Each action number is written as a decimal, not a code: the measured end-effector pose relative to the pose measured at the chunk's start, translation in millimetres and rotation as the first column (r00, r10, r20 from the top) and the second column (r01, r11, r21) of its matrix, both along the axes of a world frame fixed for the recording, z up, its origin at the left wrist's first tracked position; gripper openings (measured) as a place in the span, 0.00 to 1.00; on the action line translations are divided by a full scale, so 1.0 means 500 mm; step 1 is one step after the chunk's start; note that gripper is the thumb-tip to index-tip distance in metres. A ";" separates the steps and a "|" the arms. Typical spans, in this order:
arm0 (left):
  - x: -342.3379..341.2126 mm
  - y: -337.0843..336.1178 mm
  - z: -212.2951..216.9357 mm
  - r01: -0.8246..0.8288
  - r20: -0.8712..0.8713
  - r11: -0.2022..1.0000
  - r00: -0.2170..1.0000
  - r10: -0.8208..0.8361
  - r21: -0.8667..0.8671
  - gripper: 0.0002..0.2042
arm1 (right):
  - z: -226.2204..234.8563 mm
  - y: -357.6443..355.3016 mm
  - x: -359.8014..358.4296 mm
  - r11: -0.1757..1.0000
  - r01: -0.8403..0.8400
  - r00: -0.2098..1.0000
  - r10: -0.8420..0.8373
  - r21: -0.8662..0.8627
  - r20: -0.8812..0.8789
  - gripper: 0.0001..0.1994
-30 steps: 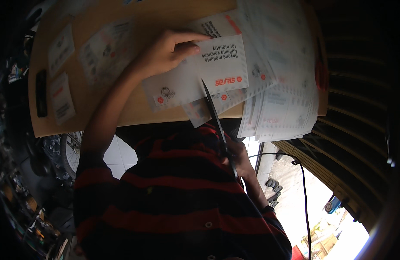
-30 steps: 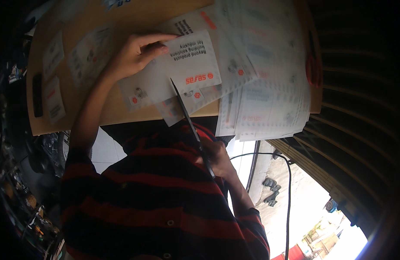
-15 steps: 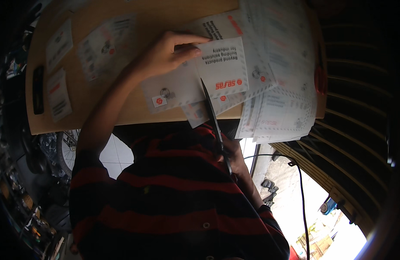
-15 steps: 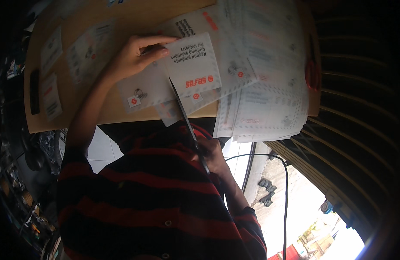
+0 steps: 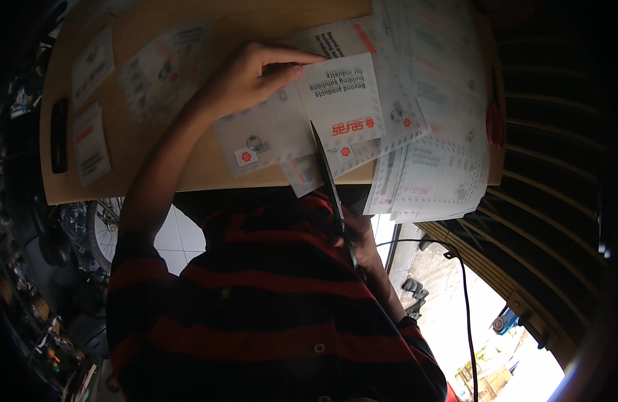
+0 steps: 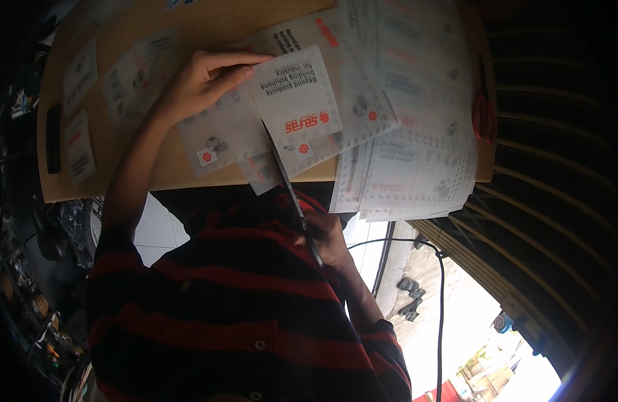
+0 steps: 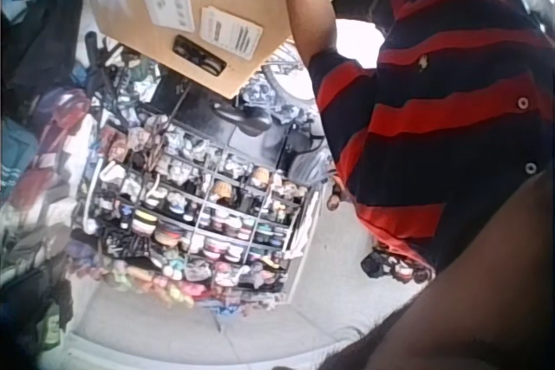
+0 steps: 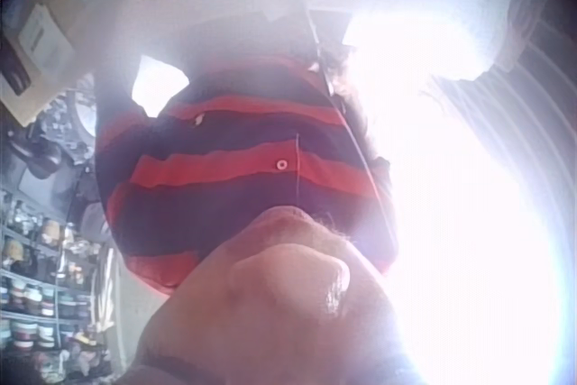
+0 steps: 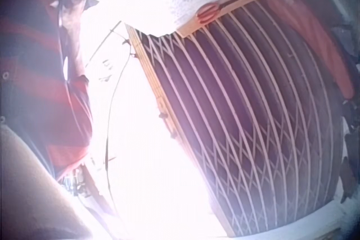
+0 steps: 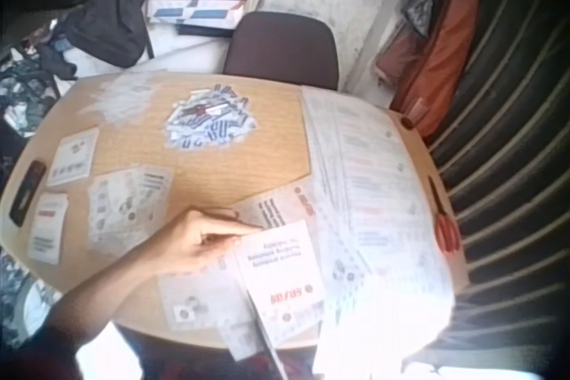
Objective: The person cuts a stack of printed paper sheets with shears.
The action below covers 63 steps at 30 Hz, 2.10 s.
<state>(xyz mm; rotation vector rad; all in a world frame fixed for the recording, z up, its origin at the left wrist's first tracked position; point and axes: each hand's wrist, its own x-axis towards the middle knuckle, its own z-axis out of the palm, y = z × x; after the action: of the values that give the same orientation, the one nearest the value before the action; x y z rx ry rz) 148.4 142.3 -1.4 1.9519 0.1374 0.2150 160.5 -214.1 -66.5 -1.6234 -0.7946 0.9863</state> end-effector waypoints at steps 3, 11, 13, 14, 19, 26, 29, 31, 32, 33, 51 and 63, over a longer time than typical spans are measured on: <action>0.000 0.005 -0.013 -0.007 0.061 1.000 0.998 0.005 0.026 0.13 | 0.010 0.004 0.003 1.000 0.000 0.999 -0.001 -0.025 -0.041 0.26; 0.005 -0.002 -0.019 -0.007 0.206 0.996 0.978 -0.013 0.094 0.11 | 0.023 0.005 0.008 0.997 -0.040 0.999 0.038 -0.065 -0.030 0.33; -0.001 -0.007 -0.009 -0.010 0.090 0.999 0.996 0.006 0.046 0.11 | 0.027 0.011 0.003 0.998 -0.008 0.998 0.005 -0.057 -0.060 0.34; -0.003 -0.009 -0.004 -0.016 0.032 1.000 0.999 0.015 0.023 0.11 | 0.037 0.022 -0.001 0.999 0.015 0.996 -0.018 -0.042 -0.091 0.34; -0.003 -0.015 -0.013 -0.055 0.058 0.998 0.997 0.056 -0.028 0.10 | 0.035 0.026 -0.006 0.998 0.045 0.997 -0.048 -0.049 -0.060 0.33; -0.007 -0.028 -0.001 -0.076 0.161 0.996 0.983 0.083 -0.049 0.09 | 0.041 0.017 0.009 0.999 -0.040 0.999 0.040 -0.017 0.011 0.33; -0.003 -0.043 -0.010 -0.118 0.380 0.991 0.921 0.089 0.054 0.09 | 0.041 0.019 0.008 1.000 -0.029 0.999 0.029 0.000 0.026 0.34; -0.007 -0.053 0.001 -0.125 0.340 0.992 0.933 0.118 -0.003 0.09 | 0.035 0.017 0.008 1.000 -0.022 0.999 0.022 0.001 0.044 0.34; -0.008 -0.057 0.006 -0.128 0.321 0.991 0.938 0.132 -0.032 0.09 | 0.030 0.015 0.009 1.000 -0.024 0.998 0.024 0.002 0.063 0.34; -0.008 -0.059 0.009 -0.137 0.340 0.990 0.930 0.139 -0.032 0.08 | 0.027 0.013 0.010 1.000 -0.026 0.996 0.026 0.002 0.083 0.34; -0.010 -0.070 0.006 -0.146 0.430 0.989 0.893 0.130 0.006 0.08 | 0.044 0.017 0.026 0.999 -0.033 0.995 0.034 -0.011 0.089 0.32; -0.017 -0.066 0.016 -0.053 0.303 0.995 0.950 0.076 -0.081 0.10 | 0.055 0.026 0.029 0.999 -0.009 0.995 0.013 -0.038 0.098 0.32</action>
<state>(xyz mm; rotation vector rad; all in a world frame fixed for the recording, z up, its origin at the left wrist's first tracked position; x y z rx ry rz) 140.0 109.2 6.4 1.8197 0.0047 0.5453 175.0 -201.3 -38.9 -1.7123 -0.8567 0.9395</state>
